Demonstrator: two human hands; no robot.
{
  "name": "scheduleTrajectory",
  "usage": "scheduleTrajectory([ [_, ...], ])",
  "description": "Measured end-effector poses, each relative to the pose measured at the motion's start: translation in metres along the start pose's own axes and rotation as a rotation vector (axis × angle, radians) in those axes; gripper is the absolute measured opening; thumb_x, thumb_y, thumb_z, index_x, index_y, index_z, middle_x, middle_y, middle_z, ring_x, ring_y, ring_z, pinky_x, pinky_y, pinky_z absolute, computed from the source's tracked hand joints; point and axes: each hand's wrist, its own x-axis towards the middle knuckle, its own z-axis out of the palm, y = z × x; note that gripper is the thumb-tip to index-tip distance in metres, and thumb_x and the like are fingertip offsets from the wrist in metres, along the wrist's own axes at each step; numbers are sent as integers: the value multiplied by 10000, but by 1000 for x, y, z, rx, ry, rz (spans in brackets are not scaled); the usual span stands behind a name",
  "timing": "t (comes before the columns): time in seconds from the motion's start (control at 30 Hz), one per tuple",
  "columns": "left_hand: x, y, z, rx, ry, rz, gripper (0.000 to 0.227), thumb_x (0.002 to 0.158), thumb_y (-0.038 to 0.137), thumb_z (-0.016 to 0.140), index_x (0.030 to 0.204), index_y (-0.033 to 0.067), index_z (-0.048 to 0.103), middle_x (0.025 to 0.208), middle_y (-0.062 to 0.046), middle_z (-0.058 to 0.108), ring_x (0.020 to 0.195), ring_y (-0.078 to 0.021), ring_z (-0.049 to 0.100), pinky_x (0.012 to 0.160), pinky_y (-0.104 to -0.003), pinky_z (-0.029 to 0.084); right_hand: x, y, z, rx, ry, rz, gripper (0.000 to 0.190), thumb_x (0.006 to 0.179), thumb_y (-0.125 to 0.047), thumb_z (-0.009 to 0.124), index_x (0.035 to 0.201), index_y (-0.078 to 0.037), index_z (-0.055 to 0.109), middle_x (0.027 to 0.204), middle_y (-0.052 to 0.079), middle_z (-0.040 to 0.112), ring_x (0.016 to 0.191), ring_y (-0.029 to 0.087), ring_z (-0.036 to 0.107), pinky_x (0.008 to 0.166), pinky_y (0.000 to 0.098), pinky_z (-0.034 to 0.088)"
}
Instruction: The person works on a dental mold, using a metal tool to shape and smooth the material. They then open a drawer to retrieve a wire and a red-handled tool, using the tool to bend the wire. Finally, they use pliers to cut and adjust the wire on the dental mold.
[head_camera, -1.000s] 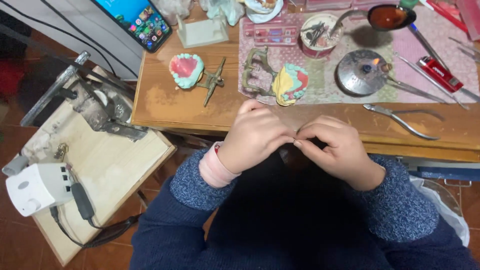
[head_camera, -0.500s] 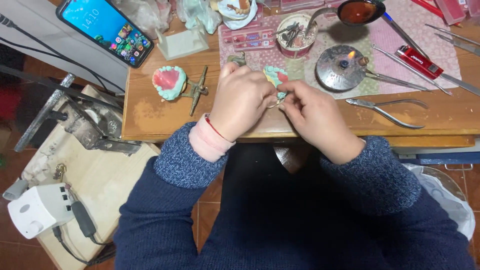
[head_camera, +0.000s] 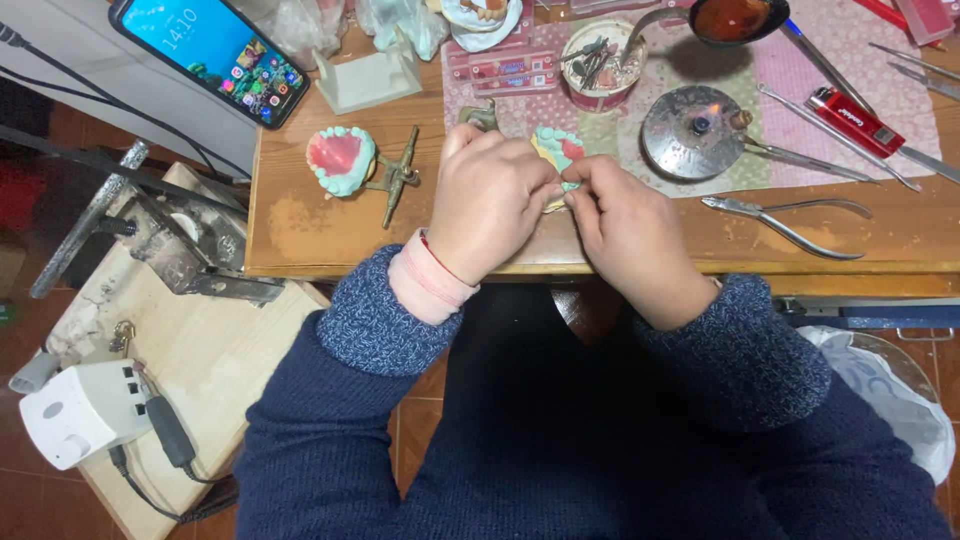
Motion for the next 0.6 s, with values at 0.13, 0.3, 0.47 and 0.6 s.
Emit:
scheduleTrajectory([
  [0.13, 0, 4, -1, 37, 21, 1, 105, 850, 218, 766, 798, 129, 746, 806, -27, 651, 839, -255, 620, 916, -441, 411, 0, 2, 3, -70, 13, -51, 146, 1019, -111, 640, 1148, -59, 593, 945, 174, 705, 857, 383, 688, 708, 476, 525],
  [0.3, -2, 8, -3, 69, 21, -4, 79, 853, 186, 762, 796, 134, 746, 819, -27, 647, 845, -254, 618, 918, -436, 418, 0, 2, 4, -104, -25, -24, 141, 1030, -121, 635, 1141, -56, 578, 866, 168, 695, 799, 371, 688, 674, 481, 513],
  [0.47, -11, 14, -13, 77, 74, 13, 44, 891, 142, 746, 915, 107, 756, 876, -28, 650, 896, -242, 621, 965, -429, 421, 1, 1, 4, -109, -3, -64, 148, 1027, -124, 638, 1134, -46, 571, 838, 163, 691, 773, 354, 694, 663, 464, 520],
  [0.6, -21, 17, -14, 81, 97, 30, 170, 875, 119, 731, 1042, 95, 753, 925, -24, 669, 942, -226, 629, 1019, -445, 418, 1, -1, 4, -123, -10, -66, 154, 1020, -121, 647, 1130, -46, 567, 850, 167, 692, 786, 361, 693, 664, 468, 519],
])
